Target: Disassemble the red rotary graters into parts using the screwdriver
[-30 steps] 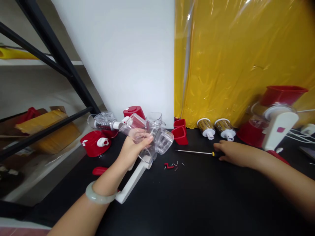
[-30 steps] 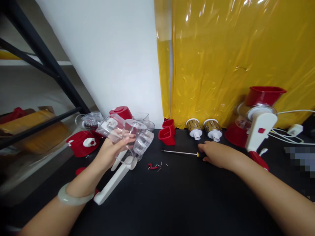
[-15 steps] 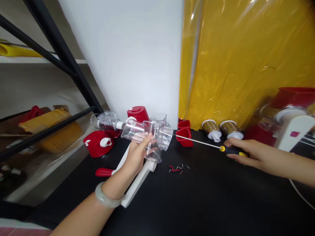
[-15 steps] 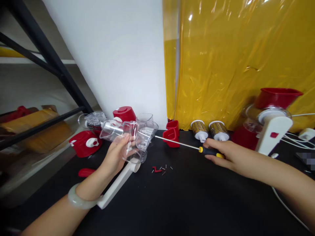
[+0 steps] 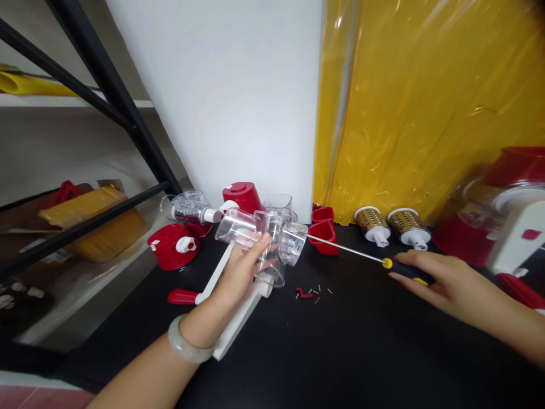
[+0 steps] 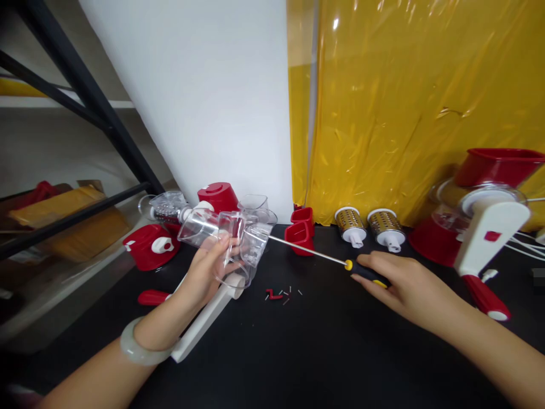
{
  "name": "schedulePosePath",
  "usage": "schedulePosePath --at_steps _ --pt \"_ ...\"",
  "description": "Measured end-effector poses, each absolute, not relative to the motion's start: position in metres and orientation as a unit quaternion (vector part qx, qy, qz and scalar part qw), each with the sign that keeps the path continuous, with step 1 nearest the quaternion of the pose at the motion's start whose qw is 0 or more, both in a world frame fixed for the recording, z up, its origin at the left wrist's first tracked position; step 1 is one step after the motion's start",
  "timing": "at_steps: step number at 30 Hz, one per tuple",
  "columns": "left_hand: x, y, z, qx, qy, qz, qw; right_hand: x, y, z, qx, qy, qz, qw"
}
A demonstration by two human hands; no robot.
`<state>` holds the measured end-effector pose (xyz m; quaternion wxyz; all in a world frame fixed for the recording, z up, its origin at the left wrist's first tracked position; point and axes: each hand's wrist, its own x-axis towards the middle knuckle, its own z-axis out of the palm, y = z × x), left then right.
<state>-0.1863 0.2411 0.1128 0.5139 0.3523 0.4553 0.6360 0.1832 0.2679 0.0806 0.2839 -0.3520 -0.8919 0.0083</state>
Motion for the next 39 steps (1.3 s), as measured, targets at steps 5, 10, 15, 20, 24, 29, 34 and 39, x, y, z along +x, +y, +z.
schedulePosePath --at_steps 5,10,15,20,24,29,34,39 --pt "-0.187 0.243 0.110 0.349 0.455 0.634 0.518 0.183 0.264 0.083 -0.271 -0.889 -0.114 0.352" --pt "-0.190 0.242 0.109 0.355 0.447 0.632 0.524 0.181 0.267 0.080 -0.335 -0.830 0.024 0.446" --pt "-0.188 0.241 0.106 0.358 0.446 0.634 0.520 0.165 0.272 0.086 -0.429 -0.471 0.471 0.610" --pt "-0.184 0.241 0.109 0.328 0.444 0.649 0.523 0.153 0.267 0.081 -0.418 -0.350 0.613 0.572" --pt "-0.186 0.241 0.114 0.335 0.439 0.657 0.512 0.155 0.266 0.070 -0.465 -0.466 0.550 0.513" --pt "-0.189 0.242 0.112 0.341 0.446 0.662 0.496 0.159 0.270 0.074 -0.401 -0.475 0.543 0.564" --pt "-0.189 0.241 0.114 0.352 0.439 0.673 0.479 0.161 0.270 0.073 -0.341 -0.438 0.625 0.549" --pt "-0.190 0.241 0.116 0.374 0.435 0.674 0.466 0.163 0.270 0.069 -0.434 -0.471 0.603 0.476"
